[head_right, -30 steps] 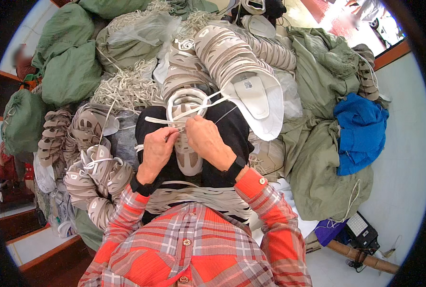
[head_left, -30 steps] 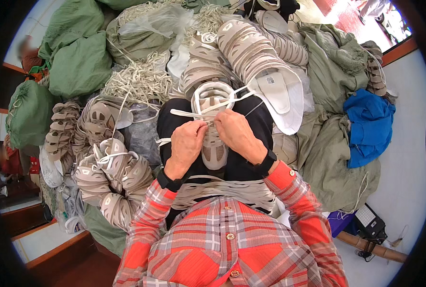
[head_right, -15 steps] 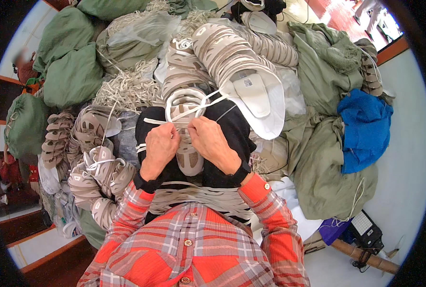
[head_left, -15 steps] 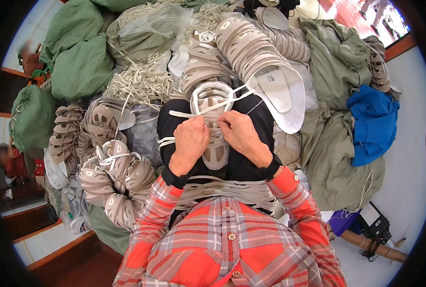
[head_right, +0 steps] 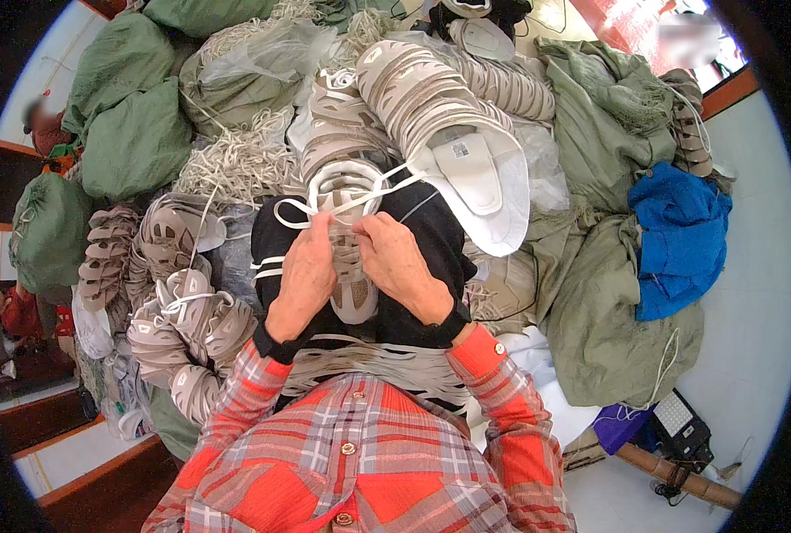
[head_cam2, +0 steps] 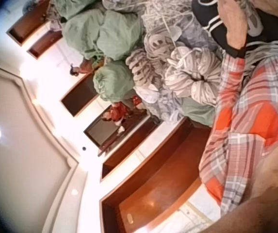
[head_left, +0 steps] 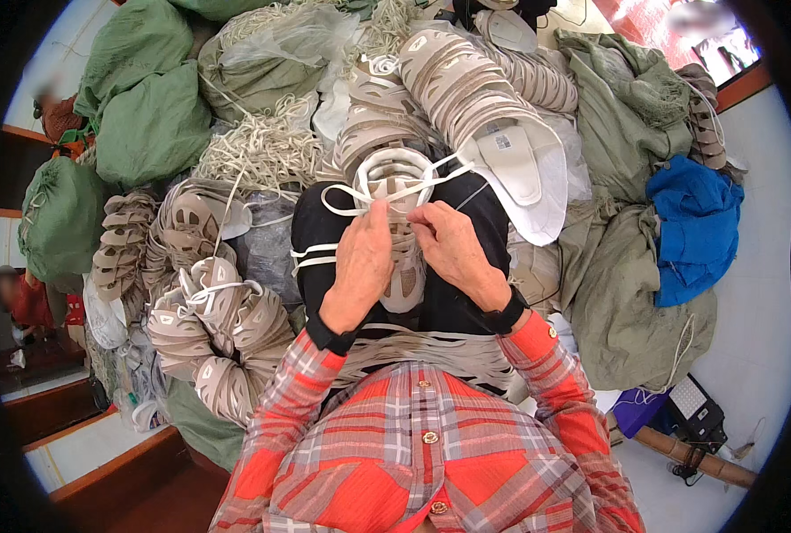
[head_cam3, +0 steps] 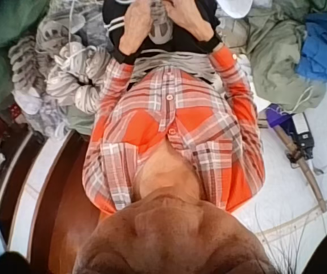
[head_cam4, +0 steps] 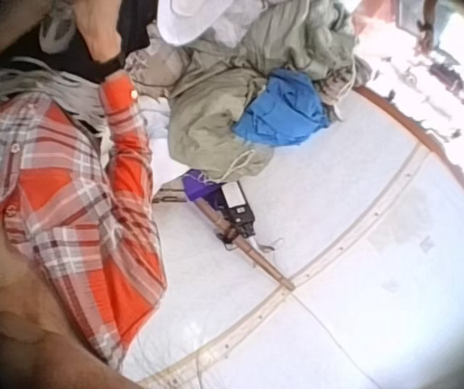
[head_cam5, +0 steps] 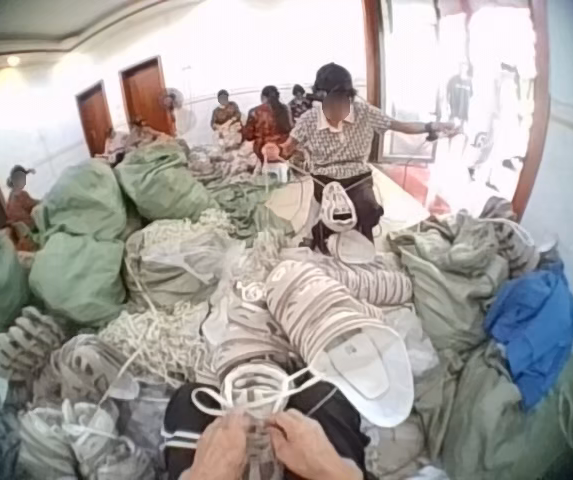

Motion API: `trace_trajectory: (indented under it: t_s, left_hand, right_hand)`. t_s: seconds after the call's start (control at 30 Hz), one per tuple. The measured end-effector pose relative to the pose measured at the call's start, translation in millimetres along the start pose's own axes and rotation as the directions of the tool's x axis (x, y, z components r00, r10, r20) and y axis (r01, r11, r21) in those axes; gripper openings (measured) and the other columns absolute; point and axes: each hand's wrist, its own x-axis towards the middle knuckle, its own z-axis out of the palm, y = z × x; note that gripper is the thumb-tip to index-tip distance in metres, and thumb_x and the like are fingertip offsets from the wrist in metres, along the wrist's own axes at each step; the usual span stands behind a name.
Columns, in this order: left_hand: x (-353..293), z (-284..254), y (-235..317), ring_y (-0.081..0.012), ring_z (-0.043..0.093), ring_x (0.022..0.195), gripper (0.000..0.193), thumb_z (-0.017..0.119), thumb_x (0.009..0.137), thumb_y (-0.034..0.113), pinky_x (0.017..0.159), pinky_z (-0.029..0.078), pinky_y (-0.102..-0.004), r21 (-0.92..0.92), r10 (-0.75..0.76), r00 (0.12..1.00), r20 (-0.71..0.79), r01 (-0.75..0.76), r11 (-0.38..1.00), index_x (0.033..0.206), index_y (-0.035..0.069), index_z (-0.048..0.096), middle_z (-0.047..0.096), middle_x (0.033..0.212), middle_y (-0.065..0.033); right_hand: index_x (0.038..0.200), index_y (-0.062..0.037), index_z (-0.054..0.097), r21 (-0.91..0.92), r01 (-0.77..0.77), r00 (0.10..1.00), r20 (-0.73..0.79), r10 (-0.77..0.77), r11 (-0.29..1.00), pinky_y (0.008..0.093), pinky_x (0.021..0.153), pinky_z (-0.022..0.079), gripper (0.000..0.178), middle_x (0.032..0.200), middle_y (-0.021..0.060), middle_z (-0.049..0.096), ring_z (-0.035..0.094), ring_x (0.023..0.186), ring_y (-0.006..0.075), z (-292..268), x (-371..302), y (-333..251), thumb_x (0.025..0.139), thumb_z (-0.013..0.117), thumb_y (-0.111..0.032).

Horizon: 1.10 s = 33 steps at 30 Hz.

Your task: Thread laces through shoe eyelets and tie them.

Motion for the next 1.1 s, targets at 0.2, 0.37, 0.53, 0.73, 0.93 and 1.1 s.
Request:
trace_trajectory:
  t_s: [0.2,0.37,0.53,0.73,0.93,1.1]
  left_hand:
    - [2.4,4.4,-4.1,-0.0402,0.060,0.077,0.044,0.058,0.072,-0.006,0.065,0.045,-0.0470,-0.228,-0.215,0.976,0.042,0.219,0.949,0.112,0.002,0.040,0.060,0.081,-0.0197]
    - [3.2,12.0,1.6,-0.0399,0.060,0.077,0.041,0.063,0.076,0.003,0.064,0.046,-0.0459,-0.156,-0.119,0.982,-0.143,0.097,0.983,0.109,0.002,0.038,0.060,0.081,-0.0196]
    - [0.1,12.8,-0.7,-0.0401,0.061,0.078,0.043,0.064,0.078,0.009,0.063,0.047,-0.0468,-0.162,-0.156,0.982,-0.103,0.138,0.977,0.110,0.002,0.037,0.061,0.082,-0.0205]
    - [-12.2,-5.0,-11.4,-0.0409,0.061,0.077,0.029,0.062,0.081,0.010,0.064,0.047,-0.0470,-0.186,-0.168,0.983,-0.070,0.153,0.971,0.105,0.003,0.046,0.062,0.085,-0.0209]
    - [-12.6,-27.0,-18.9,-0.0355,0.063,0.072,0.017,0.063,0.083,0.017,0.063,0.049,-0.0419,-0.090,-0.138,0.990,0.007,0.138,0.986,0.083,0.000,0.063,0.064,0.075,-0.0175]
    - [-3.8,-28.1,-18.4,-0.0315,0.063,0.066,0.021,0.062,0.085,0.020,0.059,0.047,-0.0393,-0.061,-0.199,0.976,0.093,0.205,0.977,0.080,0.000,0.063,0.064,0.071,-0.0169]
  right_hand:
    - [0.107,0.0008,0.050,-0.147,0.189,0.978,0.117,-0.172,0.971,0.0433,0.069,0.049,0.032,0.091,0.0191,0.056,0.058,0.084,0.0377,9.2,4.8,-7.7,0.075,0.054,0.003]
    - [0.108,0.0033,0.048,-0.293,0.346,0.929,0.238,-0.283,0.891,0.0396,0.068,0.050,0.034,0.088,0.0156,0.056,0.059,0.083,0.0319,9.7,15.6,-19.1,0.075,0.056,0.000]
    - [0.107,0.0032,0.048,-0.462,0.450,0.882,0.367,-0.297,0.765,0.0342,0.066,0.050,0.033,0.084,0.0122,0.055,0.060,0.077,0.0251,14.0,18.6,-20.0,0.076,0.057,-0.005]
    - [0.100,-0.0007,0.050,-0.618,0.471,0.882,0.350,-0.316,0.630,0.0303,0.061,0.047,0.025,0.081,0.0105,0.055,0.059,0.073,0.0224,14.3,15.3,-29.3,0.076,0.057,-0.006]
    - [0.103,-0.0006,0.049,-0.498,0.140,0.986,0.147,-0.076,0.856,0.0409,0.067,0.048,0.029,0.087,0.0171,0.054,0.057,0.082,0.0358,-59.8,-9.6,-22.7,0.075,0.057,0.003]
    - [0.102,-0.0003,0.047,-0.247,0.148,0.979,0.176,-0.106,0.958,0.0419,0.068,0.049,0.024,0.090,0.0178,0.056,0.059,0.083,0.0356,-10.7,-0.5,-21.3,0.081,0.060,-0.005]
